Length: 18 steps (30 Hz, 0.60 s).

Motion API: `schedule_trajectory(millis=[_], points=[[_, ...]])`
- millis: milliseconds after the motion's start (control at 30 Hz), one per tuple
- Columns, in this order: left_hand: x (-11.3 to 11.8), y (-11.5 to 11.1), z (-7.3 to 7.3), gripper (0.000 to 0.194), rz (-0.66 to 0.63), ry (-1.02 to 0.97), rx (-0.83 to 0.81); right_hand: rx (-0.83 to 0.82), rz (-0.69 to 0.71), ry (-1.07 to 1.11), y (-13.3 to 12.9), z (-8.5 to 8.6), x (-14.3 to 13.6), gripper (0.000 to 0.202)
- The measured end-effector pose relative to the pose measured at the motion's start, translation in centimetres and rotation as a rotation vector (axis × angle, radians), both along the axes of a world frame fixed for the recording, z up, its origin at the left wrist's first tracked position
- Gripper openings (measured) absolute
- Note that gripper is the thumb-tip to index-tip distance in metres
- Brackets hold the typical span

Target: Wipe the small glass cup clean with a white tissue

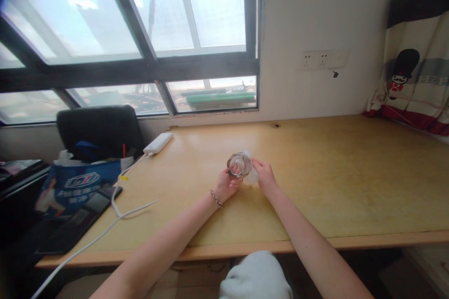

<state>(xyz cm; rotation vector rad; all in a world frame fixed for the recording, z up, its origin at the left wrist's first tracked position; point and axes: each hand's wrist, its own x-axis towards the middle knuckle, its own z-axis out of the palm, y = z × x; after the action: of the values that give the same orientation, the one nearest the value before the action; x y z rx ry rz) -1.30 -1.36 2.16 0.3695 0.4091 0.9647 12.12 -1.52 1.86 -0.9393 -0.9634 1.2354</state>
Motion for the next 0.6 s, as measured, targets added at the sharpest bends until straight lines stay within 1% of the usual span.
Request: schedule_trajectory(millis=[133,233,333,467,600], points=[[0.3,0.5,-0.4,0.015,0.153,0.006,-0.047,-0.039,-0.075,-0.029,0.2,-0.5,0.3,0.035],[0.4,0.8,-0.6,0.015,0.229,-0.016,-0.065,-0.040,-0.122,-0.144,0.4,-1.0,0.5,0.035],[0.2,1.0,-0.9,0.020,0.249,-0.010,-0.047,0.041,-0.179,-0.288,0.4,-1.2,0.7,0.034],[0.1,1.2,-1.4,0.024,0.251,0.023,-0.010,0.203,-0.252,-0.377,0.0,-0.5,0.5,0.028],[0.1,1.0,-1.1,0.024,0.244,0.061,-0.032,0.270,-0.213,-0.383,-0.6,0.4,0.1,0.032]])
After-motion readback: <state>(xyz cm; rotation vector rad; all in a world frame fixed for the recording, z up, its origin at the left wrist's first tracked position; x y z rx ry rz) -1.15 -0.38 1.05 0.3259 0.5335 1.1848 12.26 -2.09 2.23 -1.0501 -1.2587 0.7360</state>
